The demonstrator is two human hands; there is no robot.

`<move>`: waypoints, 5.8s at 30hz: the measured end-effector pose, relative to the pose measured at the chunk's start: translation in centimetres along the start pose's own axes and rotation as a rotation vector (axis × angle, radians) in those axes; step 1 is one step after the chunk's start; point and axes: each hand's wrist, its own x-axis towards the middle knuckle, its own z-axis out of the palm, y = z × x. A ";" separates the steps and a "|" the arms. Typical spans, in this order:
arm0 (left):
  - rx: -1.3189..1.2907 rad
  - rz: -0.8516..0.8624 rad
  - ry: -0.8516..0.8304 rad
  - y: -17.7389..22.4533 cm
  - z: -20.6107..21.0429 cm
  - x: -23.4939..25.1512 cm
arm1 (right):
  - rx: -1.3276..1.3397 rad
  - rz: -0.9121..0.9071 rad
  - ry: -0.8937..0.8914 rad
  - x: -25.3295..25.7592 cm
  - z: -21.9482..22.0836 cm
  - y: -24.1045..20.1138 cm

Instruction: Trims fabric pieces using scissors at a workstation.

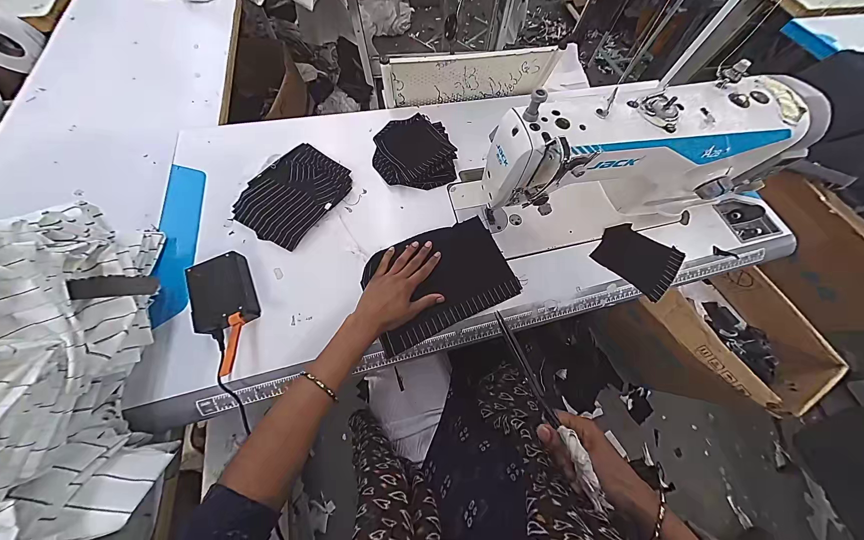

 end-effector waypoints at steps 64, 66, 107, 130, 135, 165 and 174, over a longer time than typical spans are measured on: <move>-0.087 0.167 0.111 2.8 -0.3 -0.4 | 0.107 0.002 -0.075 8.1 3.8 -9.8; -0.035 0.216 0.067 3.6 -1.2 -0.8 | 0.063 0.000 -0.084 8.3 3.6 -10.2; -0.060 -0.292 0.028 5.1 1.0 0.2 | -0.321 -0.011 -0.088 7.1 -1.8 -7.7; -0.077 -0.204 -0.031 4.7 0.5 0.3 | -0.271 -0.004 -0.079 8.3 -0.7 -8.8; -0.079 -0.190 -0.048 4.7 0.3 0.4 | -0.227 -0.012 -0.056 7.8 -0.8 -8.9; -0.090 0.035 -0.062 3.5 0.2 -1.4 | -0.272 0.006 -0.085 8.3 -1.0 -9.4; -0.097 0.091 -0.070 3.5 0.3 -1.2 | -0.280 0.012 -0.092 8.9 -0.6 -10.8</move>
